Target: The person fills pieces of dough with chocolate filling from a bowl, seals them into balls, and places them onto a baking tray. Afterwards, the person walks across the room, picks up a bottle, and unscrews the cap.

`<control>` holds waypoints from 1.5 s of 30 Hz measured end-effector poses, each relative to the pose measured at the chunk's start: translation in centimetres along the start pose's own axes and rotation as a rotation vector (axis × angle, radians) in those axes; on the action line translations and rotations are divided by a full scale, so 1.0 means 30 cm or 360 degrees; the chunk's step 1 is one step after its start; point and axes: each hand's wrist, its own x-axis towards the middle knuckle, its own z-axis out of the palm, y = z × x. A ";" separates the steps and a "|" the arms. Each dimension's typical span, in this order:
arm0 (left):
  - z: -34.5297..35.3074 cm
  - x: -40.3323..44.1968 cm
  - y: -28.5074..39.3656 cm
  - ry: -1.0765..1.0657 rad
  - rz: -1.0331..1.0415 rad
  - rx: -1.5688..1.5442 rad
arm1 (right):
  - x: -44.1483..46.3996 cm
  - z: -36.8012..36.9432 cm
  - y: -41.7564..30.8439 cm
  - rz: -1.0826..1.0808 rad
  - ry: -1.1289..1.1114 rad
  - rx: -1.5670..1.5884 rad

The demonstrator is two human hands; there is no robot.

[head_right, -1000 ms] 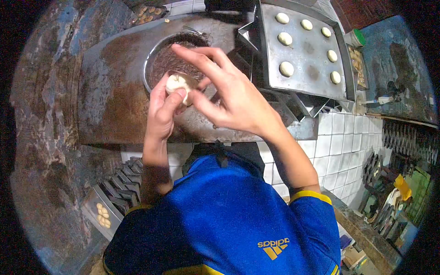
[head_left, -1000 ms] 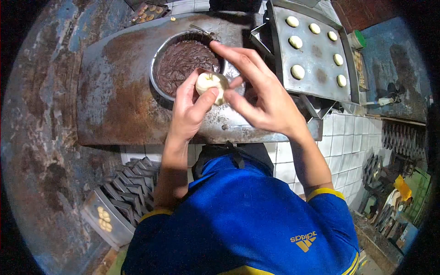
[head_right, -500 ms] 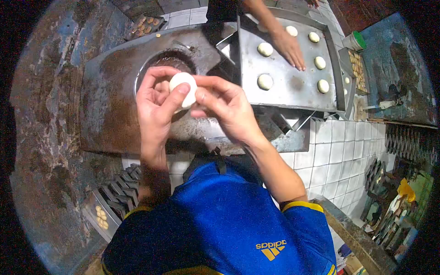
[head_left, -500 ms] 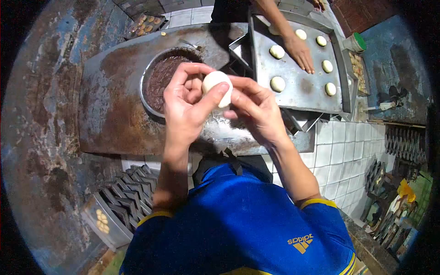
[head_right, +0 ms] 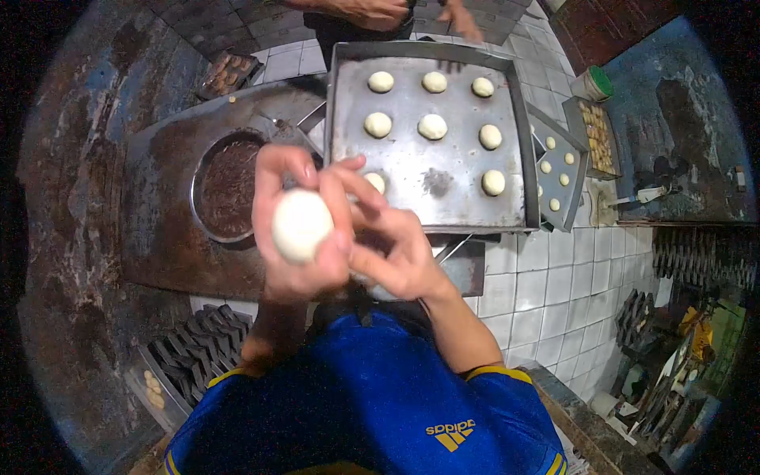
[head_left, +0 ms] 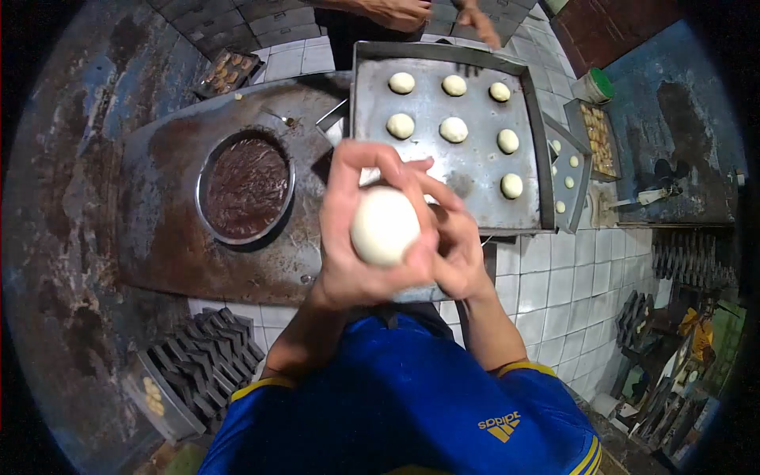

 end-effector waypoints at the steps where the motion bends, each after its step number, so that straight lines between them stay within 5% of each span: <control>1: 0.045 0.001 -0.020 -0.0050 0.0040 -0.0057 | -0.019 -0.030 0.022 -0.0132 0.0085 0.0052; 4: 0.186 -0.006 -0.096 -0.0079 0.0082 0.0059 | -0.029 -0.091 0.056 -0.0412 0.0365 0.0666; 7: 0.149 -0.014 -0.185 0.0175 -0.0109 -0.0259 | 0.027 -0.279 0.002 -0.0232 -0.0325 -0.0535; 8: 0.130 -0.017 -0.189 0.0272 -0.0262 0.0146 | 0.054 -0.299 -0.119 0.0290 -0.0596 -0.0696; 11: 0.083 -0.025 -0.322 0.0136 -0.0426 0.0960 | 0.060 -0.382 -0.143 0.0354 -0.0020 -0.0854; 15: 0.125 -0.091 -0.566 0.0084 -0.0672 0.0512 | 0.121 -0.454 -0.108 0.0258 -0.0285 -0.1256; 18: 0.144 -0.116 -0.653 0.0000 -0.0640 0.0841 | 0.128 -0.564 -0.034 0.0411 -0.0389 -0.1489; 20: 0.144 -0.120 -0.663 -0.0079 -0.0832 0.0970 | 0.126 -0.645 0.035 0.0671 -0.0334 -0.1202; 22: 0.097 -0.123 -0.602 -0.0254 -0.0975 0.1087 | 0.134 -0.703 0.107 0.0651 -0.0349 -0.1243; 24: 0.059 -0.154 -0.555 -0.0006 -0.0892 0.1368 | 0.141 -0.753 0.174 0.0386 -0.0658 -0.1894; 26: 0.011 -0.197 -0.547 0.0072 -0.0971 0.1351 | 0.144 -0.726 0.216 0.0562 -0.0905 -0.2099; 28: -0.012 -0.225 -0.529 0.0211 -0.1010 0.1340 | 0.129 -0.708 0.266 -0.0302 -0.1163 -0.2728; 29: -0.019 -0.237 -0.530 0.0248 -0.0926 0.1318 | 0.124 -0.707 0.277 -0.0138 -0.1307 -0.2814; 32: -0.017 -0.263 -0.518 0.0436 -0.0897 0.1144 | 0.129 -0.735 0.306 0.0037 -0.1248 -0.2641; 34: -0.002 -0.264 -0.491 0.0471 -0.0849 0.1112 | 0.198 -0.847 0.351 0.0506 -0.1299 -0.1943; 35: 0.002 -0.266 -0.481 0.0543 -0.0814 0.1027 | 0.253 -0.830 0.272 0.1050 -0.0989 -0.1145; 36: 0.004 -0.273 -0.471 0.0618 -0.0785 0.0945 | 0.268 -0.805 0.226 0.1008 -0.0822 -0.1110; 38: 0.019 -0.271 -0.445 0.0637 -0.0864 0.0941 | 0.209 -0.746 0.267 0.0336 -0.1034 -0.2166; 40: 0.039 -0.270 -0.450 0.0688 -0.0833 0.0825 | 0.110 -0.717 0.328 -0.0013 -0.1237 -0.2514; 42: 0.051 -0.258 -0.444 0.0700 -0.0827 0.0832 | 0.126 -0.764 0.372 0.0172 -0.1111 -0.2305; 44: 0.053 -0.267 -0.409 0.0676 -0.0837 0.0861 | 0.173 -0.827 0.343 0.0855 -0.0657 -0.0717; 45: 0.038 -0.269 -0.398 0.0555 -0.0890 0.0811 | 0.205 -0.827 0.275 0.0658 -0.0522 -0.0675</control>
